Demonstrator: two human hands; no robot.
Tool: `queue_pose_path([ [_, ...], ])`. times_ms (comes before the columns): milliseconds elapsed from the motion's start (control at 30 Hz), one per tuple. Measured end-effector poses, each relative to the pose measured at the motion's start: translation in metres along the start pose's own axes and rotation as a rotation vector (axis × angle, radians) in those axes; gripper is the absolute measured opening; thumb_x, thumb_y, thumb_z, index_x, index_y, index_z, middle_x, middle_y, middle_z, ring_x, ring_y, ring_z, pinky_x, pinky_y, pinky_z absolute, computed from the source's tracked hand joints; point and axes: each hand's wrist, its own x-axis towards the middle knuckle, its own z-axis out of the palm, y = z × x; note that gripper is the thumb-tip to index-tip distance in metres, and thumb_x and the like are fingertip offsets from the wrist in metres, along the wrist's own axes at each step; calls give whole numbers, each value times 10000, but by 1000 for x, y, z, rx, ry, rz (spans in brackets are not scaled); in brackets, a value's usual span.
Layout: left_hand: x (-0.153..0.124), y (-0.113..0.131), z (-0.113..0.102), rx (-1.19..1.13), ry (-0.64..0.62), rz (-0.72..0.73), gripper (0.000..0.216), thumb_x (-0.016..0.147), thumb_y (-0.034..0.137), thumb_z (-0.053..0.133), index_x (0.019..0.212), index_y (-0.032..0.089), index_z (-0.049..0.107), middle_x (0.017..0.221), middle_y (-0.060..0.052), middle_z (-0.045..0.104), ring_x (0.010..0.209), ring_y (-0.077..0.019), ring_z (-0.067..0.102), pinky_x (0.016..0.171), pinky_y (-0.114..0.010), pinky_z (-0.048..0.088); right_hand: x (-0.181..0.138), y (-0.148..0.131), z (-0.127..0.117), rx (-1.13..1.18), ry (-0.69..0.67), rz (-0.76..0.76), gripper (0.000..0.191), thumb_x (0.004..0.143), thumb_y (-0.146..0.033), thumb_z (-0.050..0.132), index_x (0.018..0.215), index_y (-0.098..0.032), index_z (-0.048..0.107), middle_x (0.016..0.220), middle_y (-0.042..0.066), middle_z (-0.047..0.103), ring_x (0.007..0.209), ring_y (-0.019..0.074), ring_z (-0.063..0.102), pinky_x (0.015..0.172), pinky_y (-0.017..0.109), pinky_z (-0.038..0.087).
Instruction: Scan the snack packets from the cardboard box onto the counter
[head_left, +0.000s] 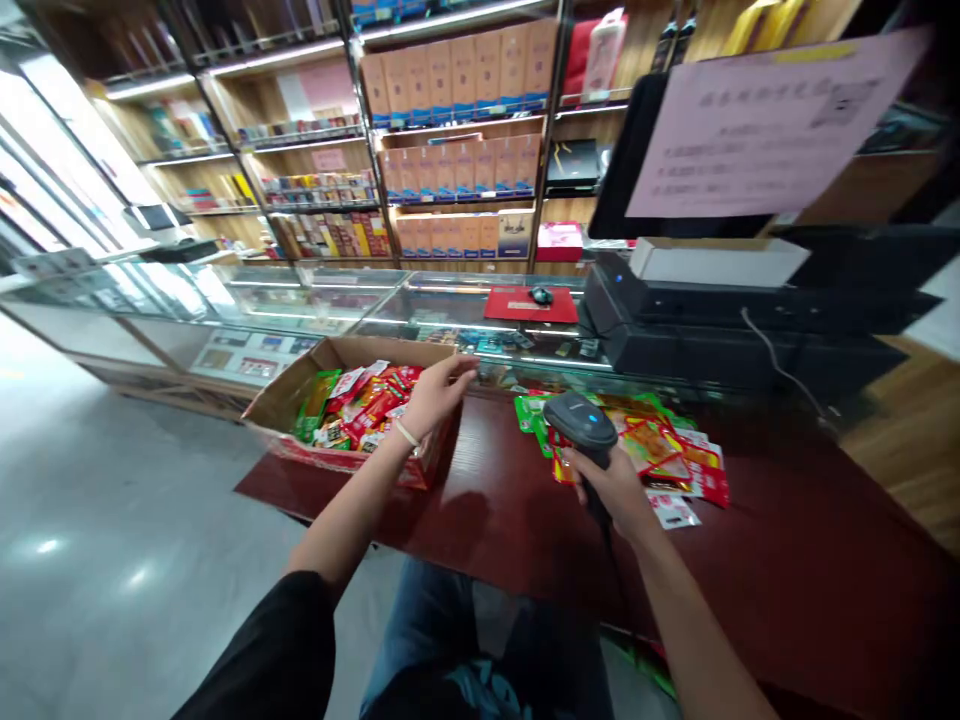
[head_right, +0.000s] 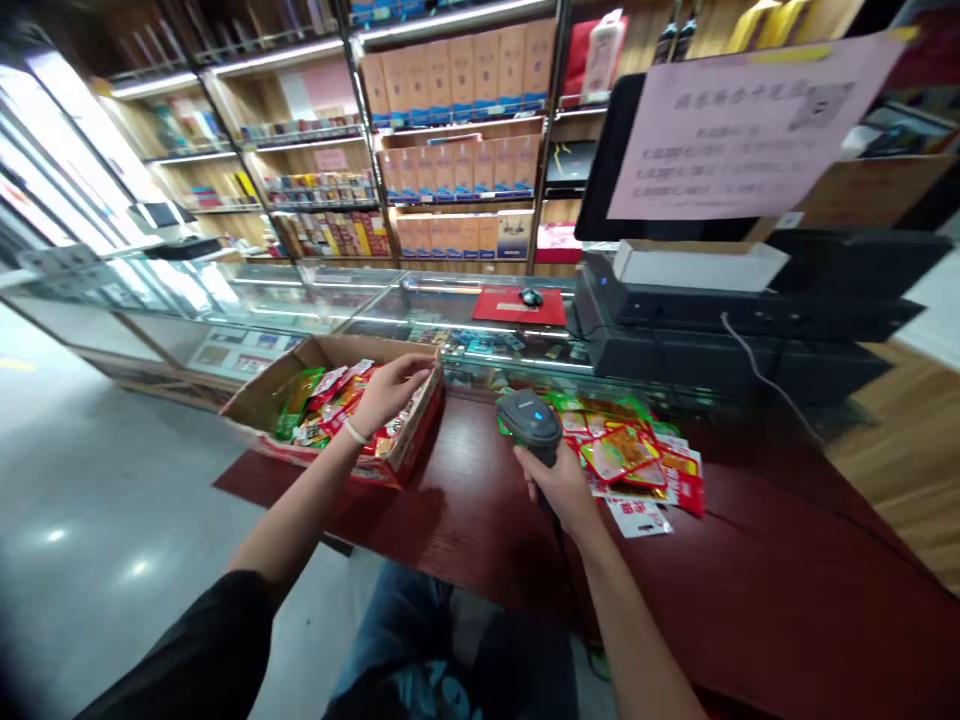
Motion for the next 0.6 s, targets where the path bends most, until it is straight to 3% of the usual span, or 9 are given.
queue_pose_path([
  [200,-29,-72,-100,295,156,-216,273,865,266,578,1113,186,660,1085,-64,725,1003,-197,675,917,-319,517,36,-12,73,-28,-180,-55,380,772,-511,695,694,-208,479,482,-60,501,324,86,444,357,218,343],
  [333,-52,-115,-150,393,245,-392,249,838,229,579,1066,181,668,1058,-63,729,965,-198,681,901,-318,517,51,-19,115,-22,-260,-52,354,772,-498,691,786,-210,486,503,-70,512,327,90,441,354,219,340],
  [467,-66,-146,-178,460,278,-450,262,831,221,573,1076,167,650,1030,-73,723,936,-194,679,884,-317,517,63,-25,154,-44,-345,-90,309,809,-466,665,828,-213,489,515,-74,516,339,92,449,367,220,354],
  [600,-69,-165,-184,618,180,-460,236,825,250,595,1037,155,641,1025,-102,703,960,-228,660,887,-345,509,72,-30,187,-45,-419,-119,292,812,-452,661,846,-220,488,507,-75,520,331,97,442,359,222,336],
])
